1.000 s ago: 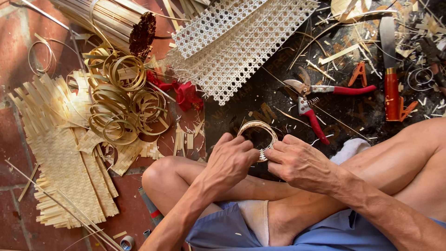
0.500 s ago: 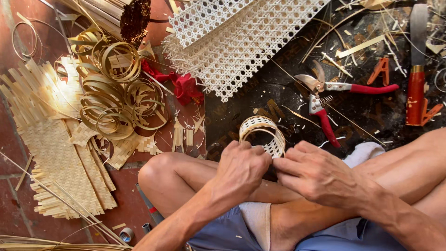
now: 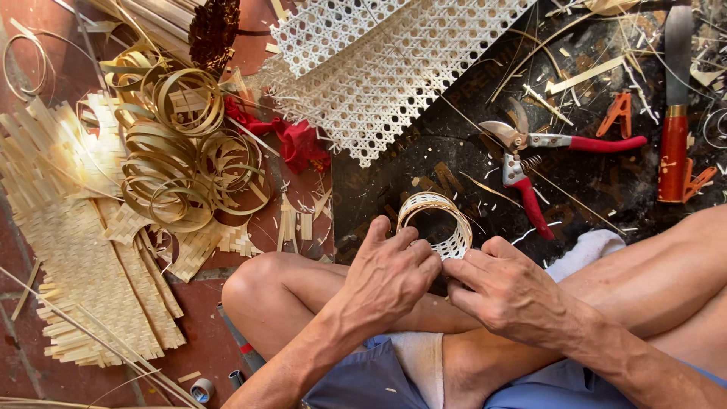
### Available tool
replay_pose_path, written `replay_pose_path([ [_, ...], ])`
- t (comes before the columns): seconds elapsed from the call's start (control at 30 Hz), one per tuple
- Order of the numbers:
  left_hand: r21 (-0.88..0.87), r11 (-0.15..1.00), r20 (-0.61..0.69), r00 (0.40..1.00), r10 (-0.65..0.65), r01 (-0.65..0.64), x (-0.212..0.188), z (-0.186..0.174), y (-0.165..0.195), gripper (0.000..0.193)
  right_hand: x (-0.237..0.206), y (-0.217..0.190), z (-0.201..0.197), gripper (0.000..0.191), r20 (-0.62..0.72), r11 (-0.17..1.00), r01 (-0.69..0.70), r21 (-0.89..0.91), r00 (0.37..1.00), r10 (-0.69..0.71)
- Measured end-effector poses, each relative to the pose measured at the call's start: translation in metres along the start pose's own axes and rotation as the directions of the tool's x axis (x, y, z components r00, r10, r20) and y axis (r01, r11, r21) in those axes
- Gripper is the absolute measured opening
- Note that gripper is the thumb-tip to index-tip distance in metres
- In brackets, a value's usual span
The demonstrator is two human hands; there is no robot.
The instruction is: The person sits on the floor weaving and assembling bamboo lampshade covers. They fit woven bamboo mesh around a circular rim, press and tuck the strips to secure them, use pliers to trim and crimp the bamboo strips, and set finished covers aside before picking up new strips to work.
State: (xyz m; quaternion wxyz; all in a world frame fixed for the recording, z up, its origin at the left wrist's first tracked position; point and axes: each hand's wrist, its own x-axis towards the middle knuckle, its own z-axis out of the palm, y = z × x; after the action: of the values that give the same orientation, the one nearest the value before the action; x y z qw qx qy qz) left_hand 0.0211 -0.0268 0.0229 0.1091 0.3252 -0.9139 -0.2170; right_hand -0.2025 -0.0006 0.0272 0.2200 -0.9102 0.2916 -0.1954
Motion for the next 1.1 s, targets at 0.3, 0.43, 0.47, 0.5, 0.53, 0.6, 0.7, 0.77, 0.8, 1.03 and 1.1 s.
replay_pose_path([
  [0.3,-0.058,0.991,0.13,0.985,-0.116,0.124,0.002,0.01,-0.008,0.002,0.0,0.003,0.003,0.015,0.018,0.999,-0.004,-0.043,1.0,0.005],
  [0.43,-0.059,0.984,0.099,0.982,-0.161,0.168,0.003,0.016,-0.008,0.003,0.0,0.004,0.002,0.013,0.027,0.999,-0.007,-0.046,1.0,0.009],
  [0.47,-0.064,0.981,0.111,0.979,-0.174,0.181,0.002,0.017,-0.008,0.004,0.001,0.005,0.002,0.013,0.031,0.999,-0.009,-0.049,0.999,0.011],
  [0.5,-0.089,0.977,0.109,0.977,-0.181,0.191,0.001,0.016,-0.008,0.004,0.001,0.005,0.002,0.013,0.035,0.999,-0.011,-0.053,0.999,0.013],
  [0.53,-0.114,0.973,0.106,0.976,-0.19,0.202,0.001,0.016,-0.009,0.004,0.001,0.006,0.002,0.013,0.037,0.998,-0.007,-0.059,0.999,0.009],
  [0.6,-0.151,0.964,0.103,0.973,-0.205,0.219,-0.001,0.013,-0.009,0.006,0.001,0.007,0.002,0.014,0.045,0.998,-0.001,-0.068,0.999,0.004],
  [0.7,-0.188,0.957,0.074,0.975,-0.211,0.221,-0.002,0.008,-0.009,0.008,0.003,0.008,0.003,0.012,0.041,0.999,-0.006,-0.046,0.999,0.008],
  [0.77,-0.216,0.955,0.021,0.979,-0.202,0.202,-0.004,0.005,-0.008,0.008,0.004,0.009,0.003,0.013,0.032,0.998,0.003,-0.057,0.999,-0.001],
  [0.8,-0.219,0.954,0.015,0.978,-0.207,0.205,-0.006,0.004,-0.007,0.009,0.005,0.01,0.003,0.013,0.027,0.998,0.007,-0.065,1.0,-0.006],
  [1.03,-0.259,0.957,-0.033,0.989,-0.145,0.131,-0.015,0.004,-0.008,0.011,0.009,0.014,0.0,0.016,0.03,0.999,0.007,-0.032,1.0,-0.006],
  [1.1,-0.302,0.951,-0.069,0.994,-0.084,0.059,-0.018,0.003,-0.012,0.019,0.009,0.014,-0.001,0.018,0.033,1.0,0.0,-0.022,0.999,0.001],
])
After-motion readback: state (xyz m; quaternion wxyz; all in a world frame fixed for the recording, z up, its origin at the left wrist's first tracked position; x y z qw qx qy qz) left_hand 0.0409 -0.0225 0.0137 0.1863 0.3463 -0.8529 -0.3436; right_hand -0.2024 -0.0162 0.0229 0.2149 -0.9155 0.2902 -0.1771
